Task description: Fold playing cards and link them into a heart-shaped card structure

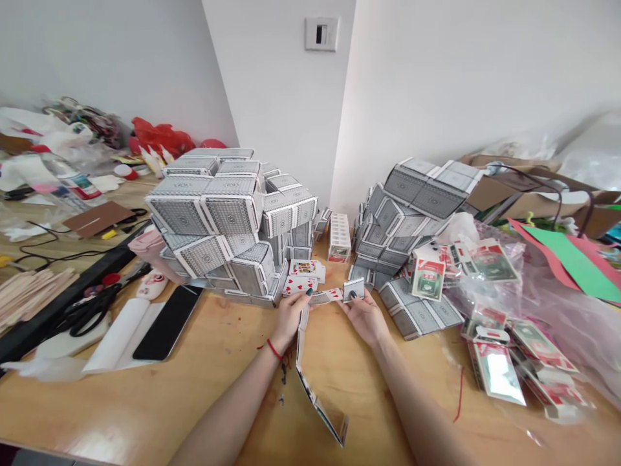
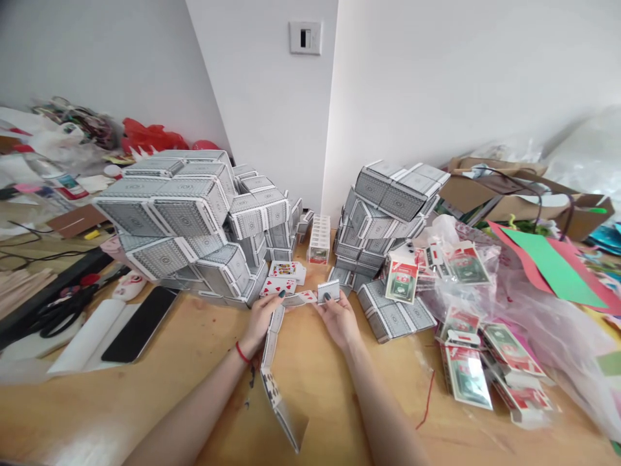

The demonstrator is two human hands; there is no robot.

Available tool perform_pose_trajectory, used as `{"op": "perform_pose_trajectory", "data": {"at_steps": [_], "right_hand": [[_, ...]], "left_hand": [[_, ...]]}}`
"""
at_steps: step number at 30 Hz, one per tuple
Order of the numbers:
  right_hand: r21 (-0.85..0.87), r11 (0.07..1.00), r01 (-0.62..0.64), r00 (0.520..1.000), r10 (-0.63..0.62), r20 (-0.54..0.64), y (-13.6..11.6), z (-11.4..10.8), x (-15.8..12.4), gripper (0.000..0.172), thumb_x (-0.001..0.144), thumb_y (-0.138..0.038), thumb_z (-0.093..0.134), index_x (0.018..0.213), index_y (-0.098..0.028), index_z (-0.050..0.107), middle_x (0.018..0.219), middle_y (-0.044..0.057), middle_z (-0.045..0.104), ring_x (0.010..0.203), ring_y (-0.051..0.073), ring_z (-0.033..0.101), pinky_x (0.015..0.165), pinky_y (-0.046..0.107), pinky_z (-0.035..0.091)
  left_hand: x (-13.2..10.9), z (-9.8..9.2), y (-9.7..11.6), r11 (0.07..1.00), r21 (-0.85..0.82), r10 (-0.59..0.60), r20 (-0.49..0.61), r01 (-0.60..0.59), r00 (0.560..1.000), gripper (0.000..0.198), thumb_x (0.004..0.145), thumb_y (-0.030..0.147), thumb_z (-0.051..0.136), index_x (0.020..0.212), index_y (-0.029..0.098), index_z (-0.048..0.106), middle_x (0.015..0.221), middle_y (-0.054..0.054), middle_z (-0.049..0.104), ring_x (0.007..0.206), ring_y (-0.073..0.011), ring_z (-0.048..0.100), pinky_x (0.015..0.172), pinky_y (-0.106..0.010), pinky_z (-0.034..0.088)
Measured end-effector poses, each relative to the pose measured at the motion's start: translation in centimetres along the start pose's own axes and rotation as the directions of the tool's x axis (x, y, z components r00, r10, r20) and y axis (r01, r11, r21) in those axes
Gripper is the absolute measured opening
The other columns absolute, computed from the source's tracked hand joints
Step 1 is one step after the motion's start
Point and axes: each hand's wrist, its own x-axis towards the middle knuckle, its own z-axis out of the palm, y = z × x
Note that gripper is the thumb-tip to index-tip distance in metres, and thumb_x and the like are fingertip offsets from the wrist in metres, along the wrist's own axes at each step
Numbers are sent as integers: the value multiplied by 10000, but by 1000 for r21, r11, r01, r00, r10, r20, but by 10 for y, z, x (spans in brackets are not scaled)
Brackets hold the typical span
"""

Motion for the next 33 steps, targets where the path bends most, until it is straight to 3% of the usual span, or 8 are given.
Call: {"op": "perform_pose_trajectory", "data": {"at_steps": [8, 19, 25, 33], "right_hand": [[51, 999, -10, 1000, 9, 5, -1, 3, -3, 212, 653, -171, 646, 829, -242, 551, 903, -12, 643, 955, 194, 583, 953, 483, 371], [30, 999, 30, 999, -29, -14, -1, 5, -4, 186, 664, -173, 644, 809, -236, 546, 896, -10, 643, 936, 184, 587, 949, 485, 371], [69, 997, 35, 999, -35, 11, 0, 5, -3, 174, 670, -169, 644, 805, -237, 556, 890, -26, 645, 952, 168, 580, 971, 456, 356], [66, 998, 24, 999, -26, 24, 0, 5, -2, 170, 676, -212, 655, 819, -221, 563, 914, 6, 648, 956, 189, 578, 974, 466, 339]], "left_hand": [[-3, 3, 8, 999, 47, 3, -46, -1, 999, 230, 604, 367, 637, 563, 141, 618, 528, 9, 565, 591, -139, 536, 528, -226, 434], [1, -2, -2, 999, 32, 9, -3, -9, 1000, 243, 596, 374, 651, 560, 135, 620, 545, 2, 574, 634, -156, 543, 597, -268, 461], [0, -2, -1, 999, 43, 19, 10, -19, 1000, 265, 599, 384, 650, 662, 126, 657, 704, -33, 640, 701, -175, 562, 672, -298, 468], [-2, 0, 1, 994, 99, 50, 13, -51, 999, 222, 634, 358, 623, 600, 139, 638, 647, -11, 627, 647, -158, 544, 659, -279, 452]]}}
